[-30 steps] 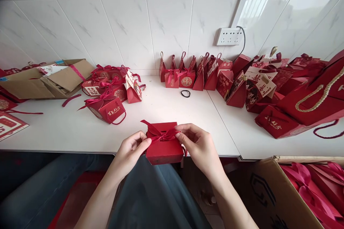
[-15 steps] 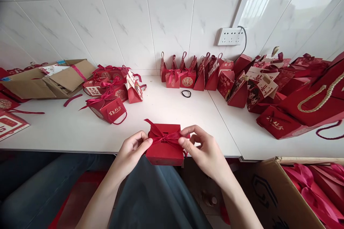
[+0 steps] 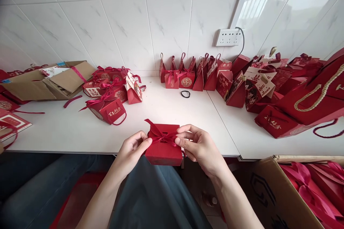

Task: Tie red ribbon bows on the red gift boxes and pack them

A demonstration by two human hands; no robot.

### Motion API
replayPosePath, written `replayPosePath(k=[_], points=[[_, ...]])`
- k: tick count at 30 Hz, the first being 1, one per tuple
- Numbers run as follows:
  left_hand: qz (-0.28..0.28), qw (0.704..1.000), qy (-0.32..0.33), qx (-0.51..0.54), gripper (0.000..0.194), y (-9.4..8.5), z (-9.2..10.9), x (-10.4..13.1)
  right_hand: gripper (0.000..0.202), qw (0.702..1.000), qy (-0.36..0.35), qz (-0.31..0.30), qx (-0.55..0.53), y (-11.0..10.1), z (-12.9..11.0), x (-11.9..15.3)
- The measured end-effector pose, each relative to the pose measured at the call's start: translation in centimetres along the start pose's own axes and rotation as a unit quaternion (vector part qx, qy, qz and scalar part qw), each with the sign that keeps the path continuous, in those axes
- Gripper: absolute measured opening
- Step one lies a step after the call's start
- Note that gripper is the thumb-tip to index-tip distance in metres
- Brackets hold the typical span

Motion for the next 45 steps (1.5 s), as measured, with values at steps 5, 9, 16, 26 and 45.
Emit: replayPosePath(k=[5,9,16,26,45], points=[[-0.005,1.000,-0.001,-0.002,0.035,0.1,0.1,0.0,0.040,0.993,0.048,-0.049,-0.100,0.6,0.4,-0.5],[-0.009,1.000,-0.007,-0.004,0.034,0.0,0.8,0.1,0.035,0.987,0.064,-0.053,-0.138,0.6,0.7,-0.7],[-0.005,1.000,-0.002,-0.002,0.033,0.0,1.0,0.1,0.027,0.998,0.032,-0.026,-0.049,0.1,0.7,-0.2],[-0.015,1.000,-0.015,0.015,0.034,0.1,0.9,0.0,0.041,0.960,-0.109,0.111,0.234,-1.6,0.1,0.5],[-0.046,0.986,-0.022,0.158,0.030,0.8,-1.5,-0.7,0.043,0.994,0.034,-0.001,-0.101,-0.4,3.6,0.3]])
Point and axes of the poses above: each hand's wrist, its own x-axis away from the middle knuckle, its own y-axis out of the palm, z = x × y, the point moved 4 cm from there along -x, towards the middle knuckle
